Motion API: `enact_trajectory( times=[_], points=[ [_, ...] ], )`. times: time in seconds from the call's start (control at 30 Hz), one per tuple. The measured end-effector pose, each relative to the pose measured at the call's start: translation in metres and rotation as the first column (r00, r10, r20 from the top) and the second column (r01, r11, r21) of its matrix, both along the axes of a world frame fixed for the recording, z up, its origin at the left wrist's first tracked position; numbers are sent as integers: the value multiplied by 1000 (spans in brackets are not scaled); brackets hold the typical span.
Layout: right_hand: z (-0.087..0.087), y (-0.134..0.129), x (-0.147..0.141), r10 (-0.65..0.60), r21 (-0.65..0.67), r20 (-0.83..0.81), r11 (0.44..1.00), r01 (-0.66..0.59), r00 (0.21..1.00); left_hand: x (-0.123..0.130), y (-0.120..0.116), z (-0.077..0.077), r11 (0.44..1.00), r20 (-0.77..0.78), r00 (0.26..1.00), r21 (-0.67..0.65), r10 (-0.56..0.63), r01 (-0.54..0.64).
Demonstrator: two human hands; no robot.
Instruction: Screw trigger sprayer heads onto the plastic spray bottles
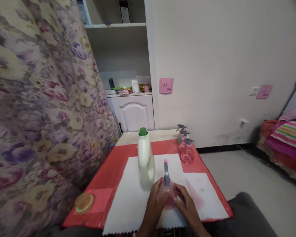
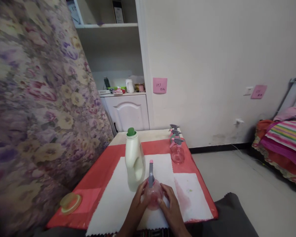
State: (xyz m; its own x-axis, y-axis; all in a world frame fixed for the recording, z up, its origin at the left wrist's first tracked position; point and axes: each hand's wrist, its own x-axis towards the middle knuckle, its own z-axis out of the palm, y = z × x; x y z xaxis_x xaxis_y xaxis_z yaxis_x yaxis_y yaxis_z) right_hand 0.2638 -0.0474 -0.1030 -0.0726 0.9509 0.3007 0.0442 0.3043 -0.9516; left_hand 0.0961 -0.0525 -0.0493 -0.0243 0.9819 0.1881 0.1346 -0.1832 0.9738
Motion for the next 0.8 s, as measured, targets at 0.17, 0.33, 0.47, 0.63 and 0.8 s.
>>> enact_trajectory(
  times=[0.17, 0.33, 0.47, 0.63, 0.8],
  points=[
    [-8, -1, 1, 6, 25, 5, 1000, -6, 1000, 1, 4, -19, 995, 10, 995, -17, -102, 102],
    [-10, -2, 0, 8, 44, 19, 999, -9, 1000, -2, 7, -25, 996, -82, 994, 38, -77, 80],
    [-10, -3, -2, -17, 73, 41, 997, 14, 999, 0, 4, -33, 999, -100, 995, 41, -27, 31],
    [-17, -2, 3, 18, 94, 44, 995, -22, 999, 3, -2, -30, 998, -179, 983, 46, 41, -33],
    [-24, -3, 8, 67, 94, 37, 993, -71, 997, -12, -3, -17, 986, 25, 986, -35, -164, 165]
  ],
)
